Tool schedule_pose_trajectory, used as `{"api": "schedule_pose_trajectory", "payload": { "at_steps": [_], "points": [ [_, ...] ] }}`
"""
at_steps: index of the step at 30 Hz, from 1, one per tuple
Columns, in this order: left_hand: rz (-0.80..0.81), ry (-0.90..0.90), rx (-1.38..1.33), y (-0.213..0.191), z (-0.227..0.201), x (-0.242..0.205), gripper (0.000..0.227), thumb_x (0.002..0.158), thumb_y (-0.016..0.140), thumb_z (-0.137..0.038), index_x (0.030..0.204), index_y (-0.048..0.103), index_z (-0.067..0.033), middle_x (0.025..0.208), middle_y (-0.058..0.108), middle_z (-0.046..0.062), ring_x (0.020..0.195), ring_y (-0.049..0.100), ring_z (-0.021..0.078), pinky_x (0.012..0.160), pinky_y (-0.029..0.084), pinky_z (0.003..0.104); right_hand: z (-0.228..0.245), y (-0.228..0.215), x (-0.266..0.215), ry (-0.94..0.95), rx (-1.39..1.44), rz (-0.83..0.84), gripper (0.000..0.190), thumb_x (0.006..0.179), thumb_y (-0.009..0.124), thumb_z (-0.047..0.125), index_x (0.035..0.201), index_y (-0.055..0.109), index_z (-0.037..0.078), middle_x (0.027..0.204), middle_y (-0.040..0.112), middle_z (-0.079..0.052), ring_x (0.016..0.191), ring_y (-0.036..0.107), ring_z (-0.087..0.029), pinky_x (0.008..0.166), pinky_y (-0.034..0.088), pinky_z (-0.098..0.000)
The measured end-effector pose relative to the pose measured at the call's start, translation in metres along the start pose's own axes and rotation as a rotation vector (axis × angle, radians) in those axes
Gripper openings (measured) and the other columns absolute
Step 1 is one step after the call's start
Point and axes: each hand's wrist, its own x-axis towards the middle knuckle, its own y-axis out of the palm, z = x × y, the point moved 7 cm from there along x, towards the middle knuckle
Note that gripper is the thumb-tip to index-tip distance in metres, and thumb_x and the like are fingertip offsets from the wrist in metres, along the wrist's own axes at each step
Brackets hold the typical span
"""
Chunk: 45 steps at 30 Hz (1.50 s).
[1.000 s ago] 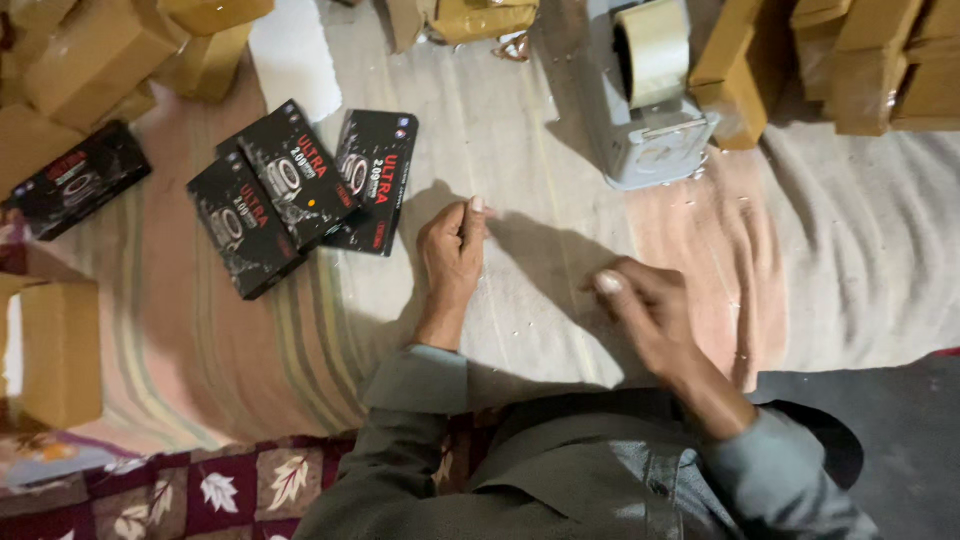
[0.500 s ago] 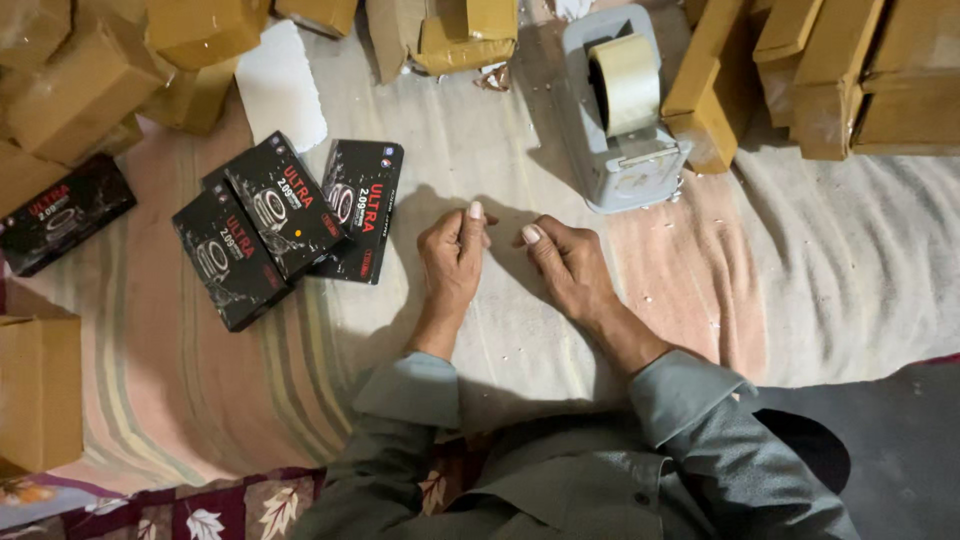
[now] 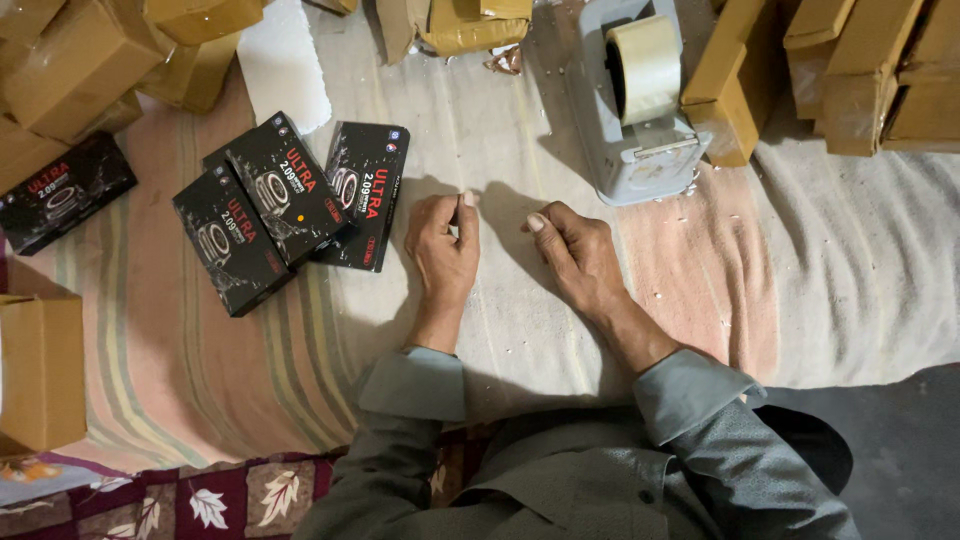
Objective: The person unpacks smartwatch boxes, removes the watch, strap, and charger, then repacks them into a cardboard shipping box and seals it with tape. This process is repeated for multiple units.
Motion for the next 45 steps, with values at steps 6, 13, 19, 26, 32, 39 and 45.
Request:
{"api": "schedule_pose_trajectory", "payload": {
  "at_steps": [6, 13, 19, 26, 32, 39, 45],
  "points": [
    [0.069, -0.258, -0.196, 0.01, 0.025, -0.003, 0.013, 0.099, 0.066, -0.009, 0.094, 0.075, -0.0011, 0.078, 0.069, 0.006, 0.064, 0.059, 0.0115, 0.059, 0.046, 0.028, -0.007, -0.001, 0.005, 0.073, 0.049, 0.009, 0.035, 0.107, 0.055, 0.03, 0.096, 0.07, 0.001, 0.064, 0.058, -0.001, 0.059, 0.054, -0.009, 0.056, 0.047, -0.0271],
    [0.092, -0.337, -0.267, 0.02, 0.035, -0.007, 0.016, 0.1, 0.067, -0.013, 0.093, 0.075, -0.0023, 0.075, 0.07, 0.003, 0.063, 0.062, 0.0068, 0.058, 0.047, 0.025, -0.014, -0.003, 0.005, 0.116, 0.151, -0.007, 0.036, 0.108, 0.054, 0.031, 0.093, 0.069, 0.002, 0.065, 0.055, -0.001, 0.06, 0.051, -0.008, 0.056, 0.044, -0.0258],
    [0.087, -0.252, -0.145, 0.016, 0.028, -0.006, 0.017, 0.1, 0.067, -0.016, 0.091, 0.076, -0.0038, 0.074, 0.068, 0.003, 0.061, 0.057, 0.0077, 0.058, 0.046, 0.027, -0.018, -0.003, 0.004, 0.096, 0.22, -0.021, 0.037, 0.111, 0.051, 0.032, 0.098, 0.067, 0.001, 0.068, 0.056, 0.0, 0.062, 0.048, -0.008, 0.057, 0.042, -0.0252],
    [0.152, -0.179, -0.254, 0.019, -0.007, 0.026, 0.019, 0.101, 0.065, -0.016, 0.093, 0.075, -0.0018, 0.072, 0.065, 0.003, 0.062, 0.055, 0.0062, 0.056, 0.043, 0.026, -0.027, -0.007, 0.014, 0.199, 0.318, -0.039, 0.027, 0.106, 0.053, 0.028, 0.111, 0.063, 0.004, 0.072, 0.058, 0.001, 0.06, 0.048, -0.008, 0.053, 0.04, -0.0256],
    [0.167, -0.224, -0.347, 0.044, -0.013, 0.056, 0.023, 0.105, 0.063, -0.019, 0.096, 0.075, -0.0012, 0.072, 0.066, 0.002, 0.062, 0.053, 0.0049, 0.056, 0.041, 0.025, -0.021, -0.005, 0.014, 0.131, 0.147, -0.026, 0.027, 0.106, 0.055, 0.027, 0.107, 0.064, 0.002, 0.07, 0.056, 0.0, 0.06, 0.049, -0.009, 0.055, 0.043, -0.0267],
    [0.13, -0.243, -0.271, 0.034, -0.008, 0.022, 0.018, 0.102, 0.065, -0.016, 0.094, 0.076, -0.0026, 0.079, 0.069, 0.002, 0.066, 0.059, 0.0097, 0.059, 0.046, 0.028, -0.027, -0.005, 0.014, 0.153, 0.219, -0.027, 0.026, 0.106, 0.057, 0.027, 0.102, 0.062, 0.002, 0.071, 0.056, 0.002, 0.061, 0.049, -0.007, 0.055, 0.043, -0.0258],
    [0.047, -0.058, 0.175, -0.006, 0.011, 0.034, 0.009, 0.096, 0.071, -0.012, 0.098, 0.075, -0.0045, 0.093, 0.07, 0.008, 0.089, 0.063, 0.0237, 0.082, 0.049, 0.038, -0.029, -0.006, 0.012, 0.199, 0.254, -0.02, 0.024, 0.106, 0.059, 0.024, 0.103, 0.062, 0.001, 0.07, 0.054, 0.001, 0.059, 0.045, -0.008, 0.052, 0.039, -0.0257]
  ]
}}
